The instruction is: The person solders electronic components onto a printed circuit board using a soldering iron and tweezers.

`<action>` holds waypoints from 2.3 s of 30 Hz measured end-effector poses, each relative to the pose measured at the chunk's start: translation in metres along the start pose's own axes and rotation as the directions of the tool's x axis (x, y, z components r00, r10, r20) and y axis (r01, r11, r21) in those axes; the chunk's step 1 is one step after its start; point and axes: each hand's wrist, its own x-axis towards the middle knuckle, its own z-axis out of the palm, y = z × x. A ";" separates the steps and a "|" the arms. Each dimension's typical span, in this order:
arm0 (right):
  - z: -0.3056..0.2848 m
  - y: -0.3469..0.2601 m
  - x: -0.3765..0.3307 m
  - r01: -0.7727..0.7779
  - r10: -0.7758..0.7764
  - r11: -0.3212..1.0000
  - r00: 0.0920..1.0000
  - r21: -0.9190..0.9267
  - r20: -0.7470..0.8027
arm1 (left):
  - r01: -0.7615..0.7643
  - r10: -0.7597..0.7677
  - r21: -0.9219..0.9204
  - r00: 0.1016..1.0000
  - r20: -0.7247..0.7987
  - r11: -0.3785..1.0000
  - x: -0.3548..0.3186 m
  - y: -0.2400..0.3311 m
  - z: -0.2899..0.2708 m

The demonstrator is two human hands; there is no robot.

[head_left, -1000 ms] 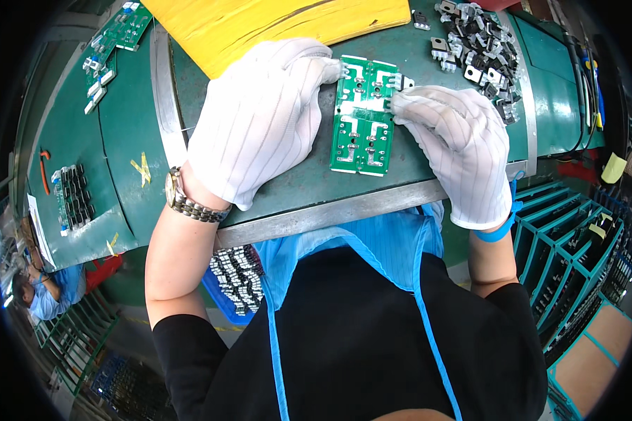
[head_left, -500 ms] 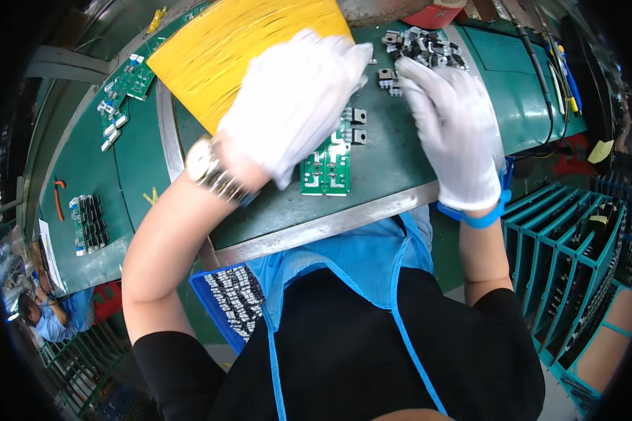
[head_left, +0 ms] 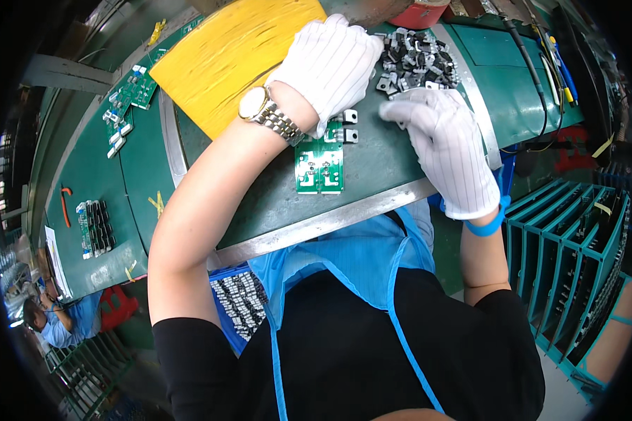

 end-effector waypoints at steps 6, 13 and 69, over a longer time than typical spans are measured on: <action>-0.014 -0.013 -0.013 -0.114 0.116 0.993 0.991 0.039 -0.059 | 0.142 -0.137 -0.143 0.990 0.044 0.979 -0.021 0.006 -0.042; 0.014 -0.028 -0.018 -0.307 0.300 0.938 0.952 -0.162 -0.066 | 0.379 -0.312 -0.467 0.925 0.217 0.799 -0.085 -0.008 -0.092; 0.023 -0.051 -0.013 -0.052 0.044 0.989 0.997 0.139 0.066 | 0.179 -0.136 -0.380 0.981 0.138 0.908 -0.127 -0.011 -0.062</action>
